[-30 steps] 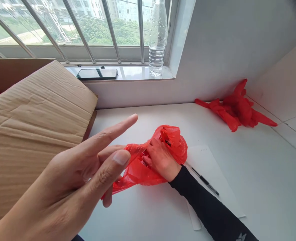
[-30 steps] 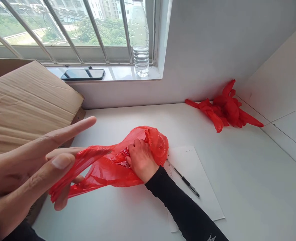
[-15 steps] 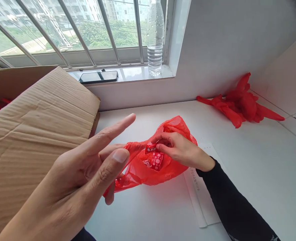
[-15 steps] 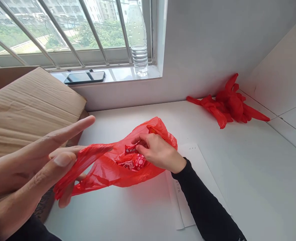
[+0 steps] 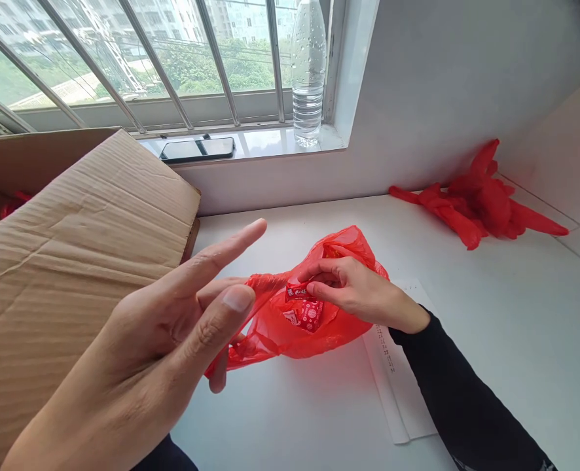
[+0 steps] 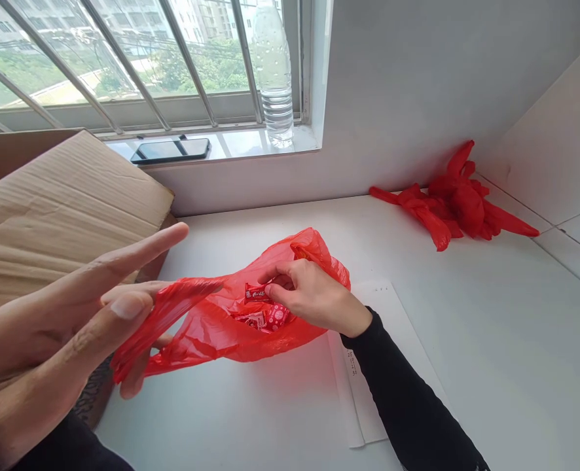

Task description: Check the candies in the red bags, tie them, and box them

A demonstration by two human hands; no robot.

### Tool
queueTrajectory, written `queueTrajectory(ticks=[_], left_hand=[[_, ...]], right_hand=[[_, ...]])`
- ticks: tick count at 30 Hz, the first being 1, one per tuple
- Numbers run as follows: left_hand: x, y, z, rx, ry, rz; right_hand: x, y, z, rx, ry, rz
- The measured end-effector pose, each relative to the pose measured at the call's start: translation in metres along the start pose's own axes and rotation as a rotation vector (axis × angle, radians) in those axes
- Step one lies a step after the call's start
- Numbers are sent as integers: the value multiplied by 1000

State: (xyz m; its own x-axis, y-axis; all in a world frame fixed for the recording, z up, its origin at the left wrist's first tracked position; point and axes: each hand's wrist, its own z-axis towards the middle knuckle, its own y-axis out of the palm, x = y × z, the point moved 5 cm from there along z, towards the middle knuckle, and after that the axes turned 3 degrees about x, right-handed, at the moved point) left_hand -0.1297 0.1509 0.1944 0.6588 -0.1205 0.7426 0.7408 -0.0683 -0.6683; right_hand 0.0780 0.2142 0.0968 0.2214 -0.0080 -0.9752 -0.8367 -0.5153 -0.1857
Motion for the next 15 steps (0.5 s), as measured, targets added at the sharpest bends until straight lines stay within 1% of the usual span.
queueTrajectory(ticks=[4,11,15], left_hand=[[-1,0,-1,1,-8,-4],[3,1,0,-18,9,-19],[3,0,-2,-31,-2,-35]], right_hand=[[1,0,1,-18,-17,15],[2,-1,1,-31,-20,34],[1,-2,-1,-34,-15,6]])
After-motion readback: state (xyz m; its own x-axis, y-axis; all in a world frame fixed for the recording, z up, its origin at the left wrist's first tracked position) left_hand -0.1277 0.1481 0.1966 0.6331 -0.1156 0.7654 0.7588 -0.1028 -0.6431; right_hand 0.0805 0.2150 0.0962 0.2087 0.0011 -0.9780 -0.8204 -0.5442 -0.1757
